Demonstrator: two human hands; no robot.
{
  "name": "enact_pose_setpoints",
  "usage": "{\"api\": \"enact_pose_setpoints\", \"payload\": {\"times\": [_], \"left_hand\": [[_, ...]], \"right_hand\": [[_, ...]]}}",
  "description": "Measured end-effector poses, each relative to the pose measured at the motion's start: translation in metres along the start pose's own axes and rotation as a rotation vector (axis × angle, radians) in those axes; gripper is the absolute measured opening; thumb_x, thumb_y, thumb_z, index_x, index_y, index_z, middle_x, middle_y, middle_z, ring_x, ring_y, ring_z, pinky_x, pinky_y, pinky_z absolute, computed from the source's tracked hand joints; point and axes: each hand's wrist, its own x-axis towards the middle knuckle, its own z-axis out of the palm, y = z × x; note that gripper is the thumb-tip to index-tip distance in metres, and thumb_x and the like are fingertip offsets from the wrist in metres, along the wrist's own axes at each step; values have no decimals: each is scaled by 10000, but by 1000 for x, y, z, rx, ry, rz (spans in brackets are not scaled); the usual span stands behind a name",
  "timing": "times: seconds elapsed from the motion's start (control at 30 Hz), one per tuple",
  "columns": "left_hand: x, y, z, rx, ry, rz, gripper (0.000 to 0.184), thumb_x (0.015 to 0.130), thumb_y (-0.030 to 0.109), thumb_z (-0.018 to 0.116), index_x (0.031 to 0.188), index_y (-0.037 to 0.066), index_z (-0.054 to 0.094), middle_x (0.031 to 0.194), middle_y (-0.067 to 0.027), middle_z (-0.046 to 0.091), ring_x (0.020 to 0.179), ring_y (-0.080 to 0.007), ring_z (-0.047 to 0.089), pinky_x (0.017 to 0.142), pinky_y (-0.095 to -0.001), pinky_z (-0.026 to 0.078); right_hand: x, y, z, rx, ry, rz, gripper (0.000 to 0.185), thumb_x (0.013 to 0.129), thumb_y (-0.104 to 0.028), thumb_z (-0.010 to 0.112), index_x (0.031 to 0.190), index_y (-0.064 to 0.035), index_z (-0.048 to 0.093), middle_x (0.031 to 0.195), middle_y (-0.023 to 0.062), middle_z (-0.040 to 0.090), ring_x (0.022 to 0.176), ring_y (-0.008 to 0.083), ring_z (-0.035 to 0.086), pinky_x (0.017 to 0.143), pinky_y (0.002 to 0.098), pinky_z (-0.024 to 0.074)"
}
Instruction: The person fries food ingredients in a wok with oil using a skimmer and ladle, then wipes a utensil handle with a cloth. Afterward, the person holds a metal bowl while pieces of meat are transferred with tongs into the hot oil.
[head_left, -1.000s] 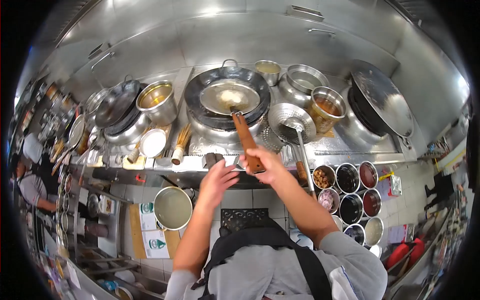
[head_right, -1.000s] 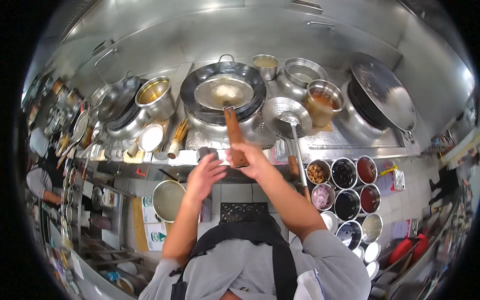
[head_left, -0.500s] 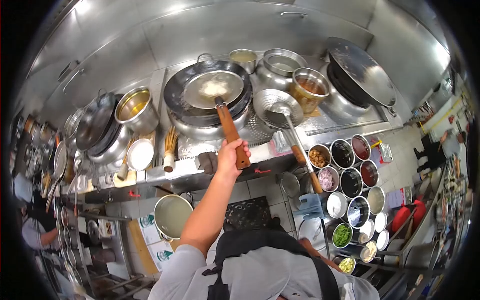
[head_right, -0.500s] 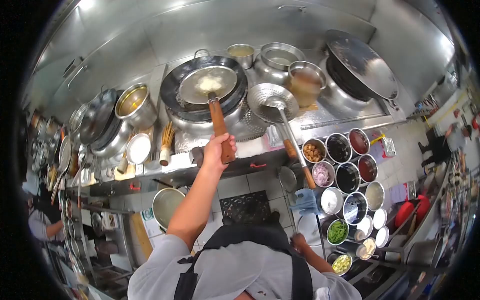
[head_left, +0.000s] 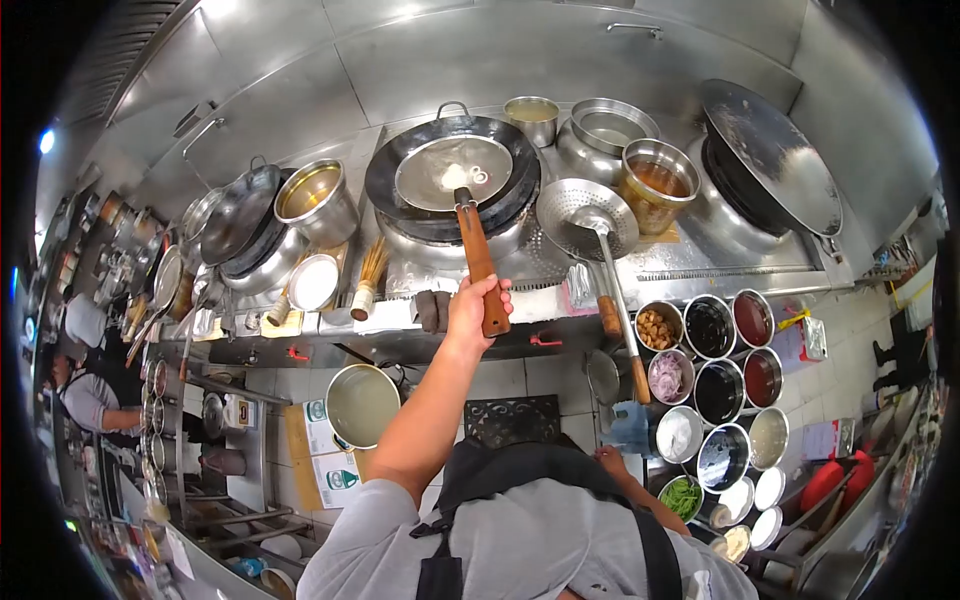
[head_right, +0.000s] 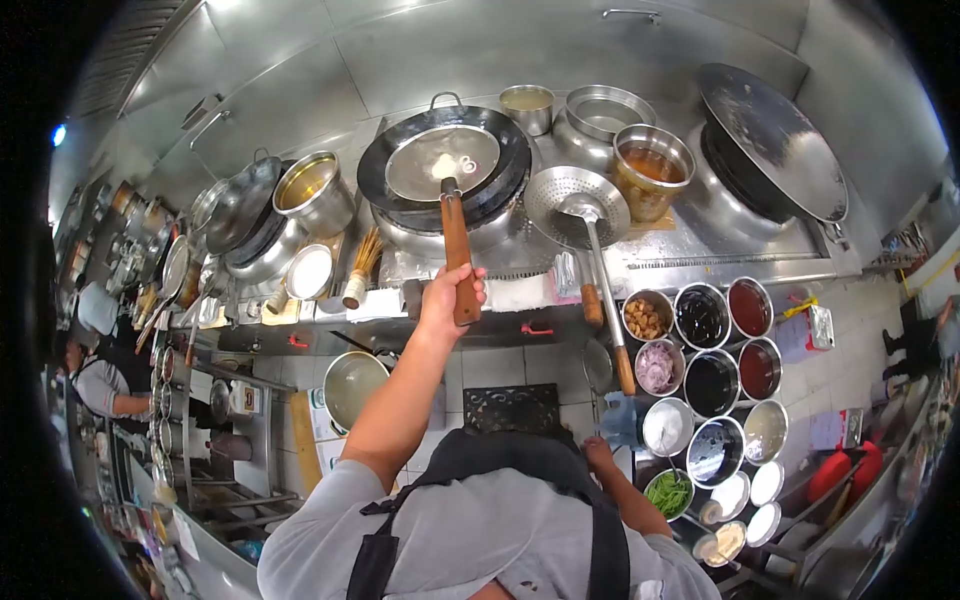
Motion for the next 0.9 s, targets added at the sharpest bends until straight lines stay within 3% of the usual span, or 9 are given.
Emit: {"api": "enact_pose_setpoints", "payload": {"times": [0.17,0.3,0.37,0.43,0.5,0.57,0.6,0.7,0.9], "left_hand": [[2,-5,-2,62,8,32,213,883,49,512,1062,26,398,885,-148,597,643,-189,560,535,-304,505],[-1,6,7,44,45,2,266,879,32,496,1123,-21,405,956,-164,598,716,-193,577,577,-300,518],[-1,14,12,23,77,-4,277,878,28,488,1134,-44,410,983,-171,594,741,-193,581,592,-296,521],[2,20,7,59,-3,-20,274,878,26,477,1119,-92,426,1014,-181,576,730,-186,568,601,-282,522],[8,22,0,32,-38,-41,259,878,29,476,1095,-106,436,981,-169,572,718,-178,558,597,-273,517],[10,23,-2,6,-78,-71,247,878,32,476,1070,-120,446,948,-157,567,706,-171,549,593,-265,511],[10,23,-2,-44,-65,-87,244,865,13,483,1067,-115,432,929,-169,571,672,-174,539,565,-273,509],[8,35,2,-73,-66,-121,225,853,-6,488,1042,-114,431,882,-165,562,641,-174,527,534,-276,499],[-24,76,23,-123,-108,-89,206,833,-24,476,1005,-131,440,873,-145,525,655,-159,523,554,-253,480]], "right_hand": [[12,-29,13,-425,28,-177,152,775,-170,608,887,-77,651,883,171,650,756,291,630,688,385,493],[1,-22,-4,-539,-156,-57,168,766,-201,602,827,-66,681,849,183,660,804,328,643,731,395,500],[7,18,-18,-944,-206,-339,214,744,-243,596,751,-50,688,819,189,662,828,332,645,744,415,501],[-10,9,-22,-881,-198,-188,235,734,-257,594,772,-47,692,848,180,665,839,334,643,751,427,500],[10,79,-61,-811,-186,-38,259,723,-272,592,793,-45,695,876,172,668,850,335,641,758,440,499],[70,134,-8,-1422,-455,-489,200,690,-189,589,783,-41,687,850,176,662,838,337,639,752,452,498],[43,136,-56,-1417,-448,-481,200,690,-189,589,783,-41,687,850,176,662,838,337,639,752,452,498],[17,51,-12,-1280,-271,-673,139,658,-129,591,726,-37,669,780,174,645,806,353,627,728,452,496],[5,47,-15,-1011,-148,-823,125,677,-142,596,707,-34,652,771,166,636,758,357,606,721,448,486]]}}
